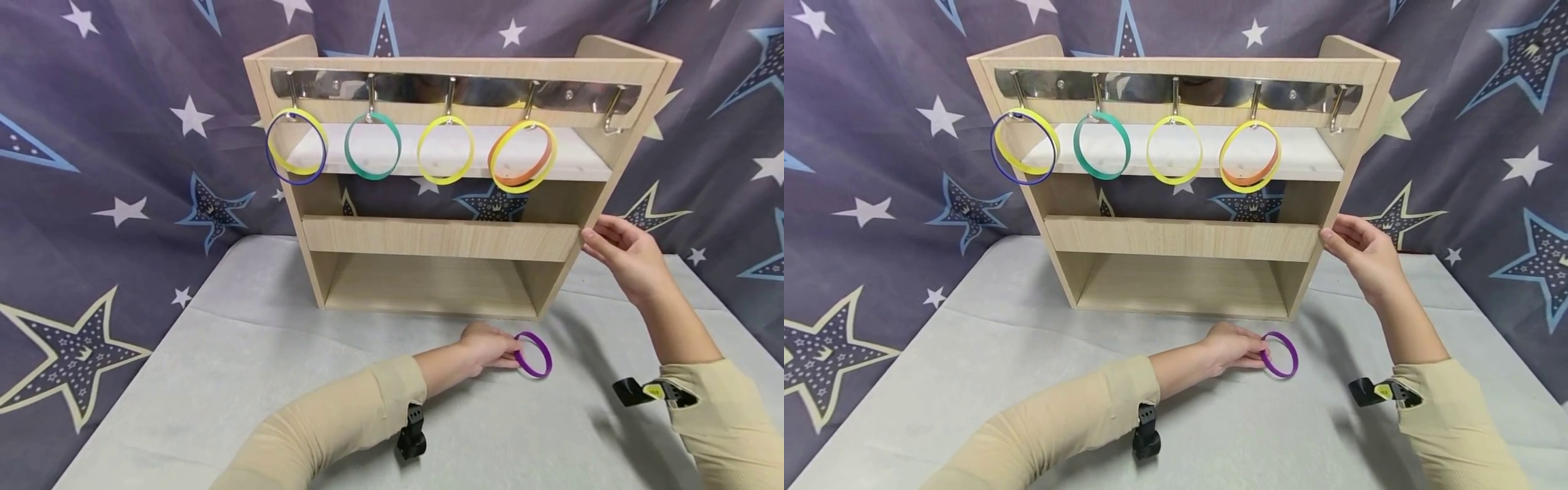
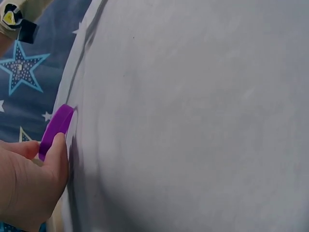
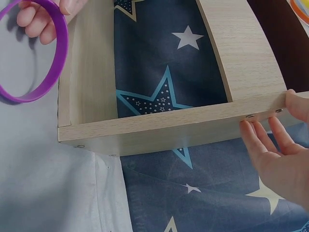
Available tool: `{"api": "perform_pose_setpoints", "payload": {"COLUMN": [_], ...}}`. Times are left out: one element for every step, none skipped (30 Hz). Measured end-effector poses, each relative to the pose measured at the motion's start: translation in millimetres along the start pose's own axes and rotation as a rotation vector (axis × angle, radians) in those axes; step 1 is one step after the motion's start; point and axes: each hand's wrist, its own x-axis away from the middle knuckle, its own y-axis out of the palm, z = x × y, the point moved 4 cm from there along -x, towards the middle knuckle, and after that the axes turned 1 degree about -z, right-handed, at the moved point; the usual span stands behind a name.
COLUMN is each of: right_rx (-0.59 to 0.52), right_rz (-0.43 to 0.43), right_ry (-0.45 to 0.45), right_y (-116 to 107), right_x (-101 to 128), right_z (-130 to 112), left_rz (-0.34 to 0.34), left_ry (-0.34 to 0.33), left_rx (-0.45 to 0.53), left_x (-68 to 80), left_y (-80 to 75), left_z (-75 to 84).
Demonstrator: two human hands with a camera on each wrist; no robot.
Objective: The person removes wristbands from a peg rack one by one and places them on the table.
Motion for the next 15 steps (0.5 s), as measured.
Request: {"api": "perform_pose_setpoints", "payload": {"right_rx": [0.002, 0.003, 0.002, -0.004, -0.01, -0.015, -0.023, -0.027, -0.035, -0.041, -0.042, -0.044, -0.045, -0.046, -0.049], "right_rz": [-0.001, -0.001, -0.002, -0.002, -0.004, -0.005, -0.006, -0.006, -0.006, -0.006, -0.005, -0.004, -0.002, -0.001, -0.002], "right_ry": [0.003, 0.004, 0.006, 0.006, 0.005, 0.003, 0.0, -0.004, -0.007, -0.01, -0.011, -0.011, -0.01, -0.009, -0.007], "right_y": [0.1, 0.2, 0.1, 0.2, 0.3, 0.4, 0.5, 0.6, 0.5, 0.6, 0.5, 0.3, 0.2, 0.1, 0.1], "right_x": [0.0, 0.0, 0.1, 0.1, 0.1, 0.0, -0.1, -0.2, -0.3, -0.4, -0.5, -0.4, -0.3, -0.2, -0.1], "right_z": [0.0, 0.1, 0.2, 0.2, 0.3, 0.2, 0.1, 0.0, 0.0, -0.1, -0.1, -0.1, 0.0, 0.2, 0.4], "left_rz": [0.001, 0.0, -0.002, -0.003, -0.003, -0.003, -0.002, -0.003, -0.002, -0.001, -0.002, -0.004, -0.006, -0.005, -0.005], "left_ry": [0.001, 0.002, 0.003, 0.004, 0.007, 0.013, 0.016, 0.021, 0.026, 0.031, 0.036, 0.039, 0.038, 0.039, 0.041], "left_rx": [-0.011, -0.02, -0.03, -0.037, -0.044, -0.059, -0.067, -0.077, -0.088, -0.101, -0.116, -0.13, -0.141, -0.156, -0.173], "left_x": [0.3, 0.5, 0.6, 0.8, 0.8, 1.1, 1.3, 1.6, 1.8, 2.2, 2.4, 2.7, 3.1, 3.7, 4.7], "left_y": [-0.7, -1.4, -2.1, -2.9, -3.8, -4.7, -5.7, -6.7, -7.8, -8.8, -9.7, -10.5, -11.2, -11.7, -12.2], "left_z": [0.7, 1.2, 1.8, 2.7, 3.6, 4.9, 6.1, 7.2, 8.4, 9.5, 10.3, 11.0, 11.4, 11.9, 12.3]}}
